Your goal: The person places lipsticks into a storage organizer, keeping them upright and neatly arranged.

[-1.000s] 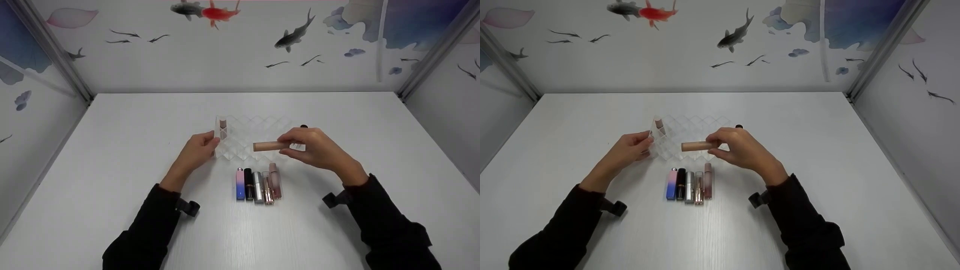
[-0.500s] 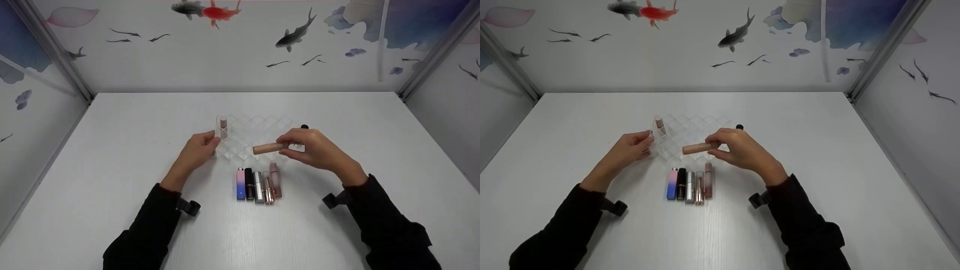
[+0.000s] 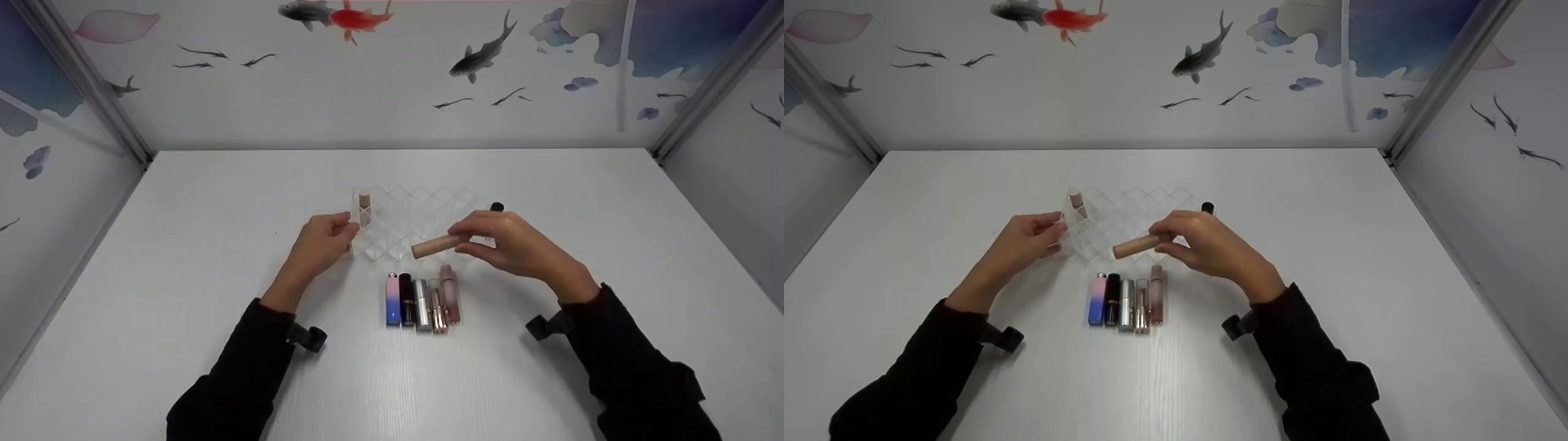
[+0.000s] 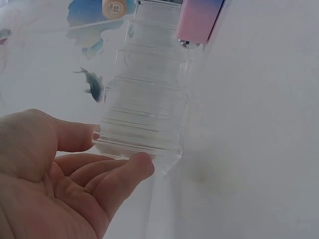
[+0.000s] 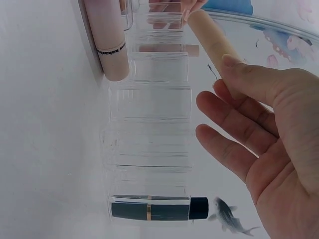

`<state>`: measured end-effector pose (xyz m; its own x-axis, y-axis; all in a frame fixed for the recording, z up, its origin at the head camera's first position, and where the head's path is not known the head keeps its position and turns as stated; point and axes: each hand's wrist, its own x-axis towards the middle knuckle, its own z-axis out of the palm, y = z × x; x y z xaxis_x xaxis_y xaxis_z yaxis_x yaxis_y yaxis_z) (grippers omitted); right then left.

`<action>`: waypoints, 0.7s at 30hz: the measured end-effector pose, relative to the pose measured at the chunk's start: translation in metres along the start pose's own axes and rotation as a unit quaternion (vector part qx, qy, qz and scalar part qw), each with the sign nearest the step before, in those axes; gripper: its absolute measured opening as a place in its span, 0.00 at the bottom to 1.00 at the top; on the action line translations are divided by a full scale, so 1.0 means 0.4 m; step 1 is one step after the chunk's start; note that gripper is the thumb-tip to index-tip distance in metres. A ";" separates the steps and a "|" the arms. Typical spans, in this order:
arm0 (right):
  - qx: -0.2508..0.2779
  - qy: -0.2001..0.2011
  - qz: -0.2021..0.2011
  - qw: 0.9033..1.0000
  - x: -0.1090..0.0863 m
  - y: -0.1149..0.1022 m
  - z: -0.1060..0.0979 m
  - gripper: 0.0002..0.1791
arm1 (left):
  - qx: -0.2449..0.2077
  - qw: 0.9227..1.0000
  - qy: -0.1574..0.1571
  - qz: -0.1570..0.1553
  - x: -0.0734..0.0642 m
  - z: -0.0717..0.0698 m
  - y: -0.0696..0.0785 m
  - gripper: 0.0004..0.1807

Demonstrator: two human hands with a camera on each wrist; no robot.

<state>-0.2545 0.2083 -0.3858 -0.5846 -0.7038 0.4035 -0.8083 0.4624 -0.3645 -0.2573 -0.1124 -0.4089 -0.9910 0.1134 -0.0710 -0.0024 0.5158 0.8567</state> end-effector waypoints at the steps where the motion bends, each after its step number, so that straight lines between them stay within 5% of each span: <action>1: 0.001 -0.001 0.000 1.000 0.001 0.000 0.001 0.14 | 0.009 1.000 0.007 0.006 -0.002 -0.002 0.002 0.28; 7: -0.001 -0.004 0.009 1.000 0.002 -0.004 0.003 0.14 | 0.063 0.994 0.053 0.071 -0.024 -0.014 0.036 0.28; 13: -0.007 0.003 0.016 1.000 -0.001 -0.003 0.005 0.13 | 0.080 0.985 0.065 0.138 -0.044 -0.014 0.069 0.27; 21: -0.015 0.027 -0.013 0.999 0.003 -0.002 0.007 0.13 | 0.101 0.958 0.081 0.255 -0.070 0.007 0.099 0.28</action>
<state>-0.2544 0.2054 -0.3875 -0.5664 -0.6856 0.4573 -0.8240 0.4613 -0.3290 -0.2292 -0.0928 -0.3743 -0.8645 0.2684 0.4250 0.4969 0.5838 0.6421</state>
